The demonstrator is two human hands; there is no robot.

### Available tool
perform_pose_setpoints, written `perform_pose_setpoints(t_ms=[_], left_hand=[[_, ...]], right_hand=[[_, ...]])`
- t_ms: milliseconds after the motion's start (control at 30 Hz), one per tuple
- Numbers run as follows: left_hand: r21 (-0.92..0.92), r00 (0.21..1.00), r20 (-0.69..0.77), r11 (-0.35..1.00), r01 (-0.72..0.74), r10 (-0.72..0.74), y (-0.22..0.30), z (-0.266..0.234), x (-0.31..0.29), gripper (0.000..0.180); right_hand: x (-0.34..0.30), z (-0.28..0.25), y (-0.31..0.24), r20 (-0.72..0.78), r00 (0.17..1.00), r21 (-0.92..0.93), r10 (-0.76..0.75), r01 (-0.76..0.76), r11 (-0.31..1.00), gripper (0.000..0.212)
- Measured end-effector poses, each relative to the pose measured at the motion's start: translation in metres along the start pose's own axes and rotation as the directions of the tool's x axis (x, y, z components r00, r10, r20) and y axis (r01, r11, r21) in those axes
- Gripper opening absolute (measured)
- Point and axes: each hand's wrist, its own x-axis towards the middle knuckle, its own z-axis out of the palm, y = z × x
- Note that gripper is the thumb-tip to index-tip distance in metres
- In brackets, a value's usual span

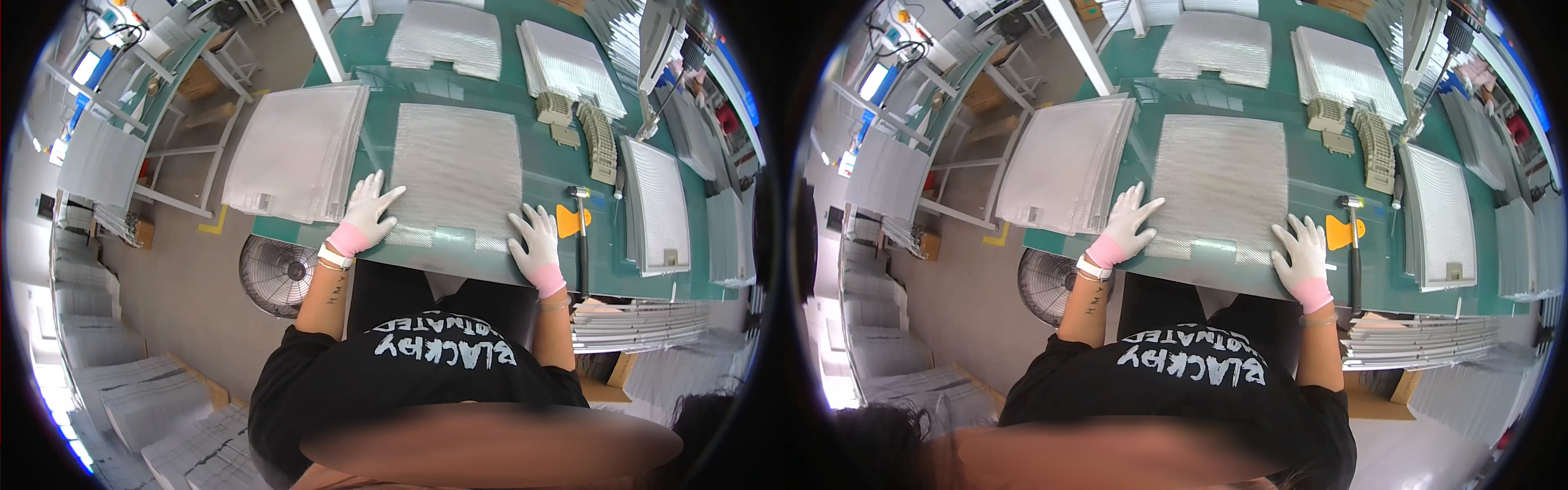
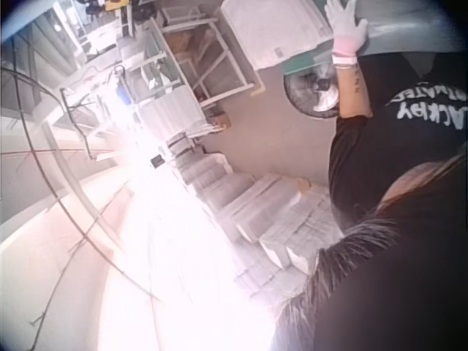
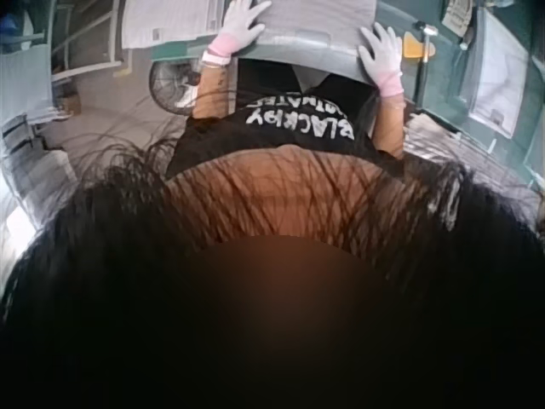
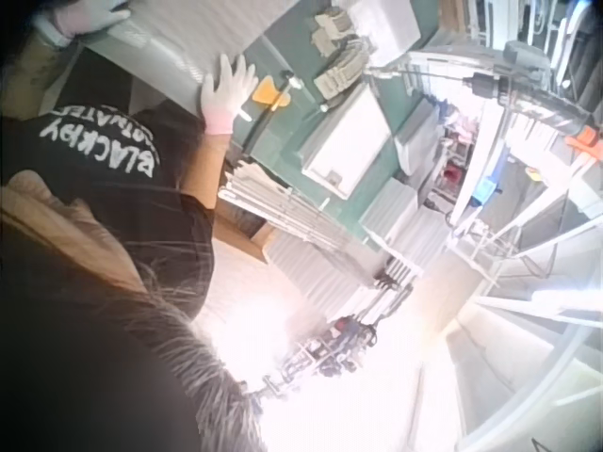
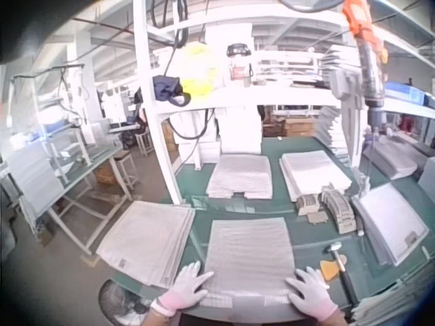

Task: Assembling industrial mesh filters by fitting metal frames and securing them with a mallet and a press-like tool.

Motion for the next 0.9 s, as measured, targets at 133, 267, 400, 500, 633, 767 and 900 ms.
perform_pose_setpoints(t_ms=[133,267,400,500,633,767,900], left_hand=[[0.003,1.000,-0.026,1.000,0.003,-0.003,0.005,-0.001,-0.002,0.060],[-0.081,0.986,-0.168,0.996,-0.024,0.010,0.017,0.006,-0.006,0.059],[-0.444,0.926,-0.372,0.888,-0.118,-0.063,0.038,0.005,-0.020,0.051],[-0.582,0.917,-0.379,0.802,-0.135,-0.121,0.055,-0.013,-0.035,0.046],[-0.538,0.904,-0.423,0.785,-0.306,0.063,0.040,-0.041,-0.043,0.041],[-0.016,0.647,-0.759,0.995,0.096,-0.075,-0.056,-0.108,-0.043,0.035],[0.169,0.418,-0.828,0.545,0.821,-0.373,-0.245,-0.138,-0.109,0.081]], right_hand=[[0.000,0.003,-0.002,-0.015,1.000,0.058,0.002,-0.001,0.998,0.050],[-0.003,0.008,-0.012,-0.109,0.993,0.300,0.051,-0.016,0.954,0.054],[-0.006,0.010,-0.024,-0.307,0.895,0.710,0.322,-0.010,0.704,0.061],[-0.003,-0.006,-0.038,-0.332,0.836,0.890,0.436,0.124,0.439,0.081],[-0.009,-0.021,-0.030,-0.125,0.896,0.987,0.426,0.068,0.146,0.076],[-0.020,-0.032,-0.010,-0.256,0.828,0.962,0.499,0.268,0.049,0.068],[-0.035,-0.012,0.050,-0.272,0.856,0.959,0.439,0.282,0.044,0.051]])
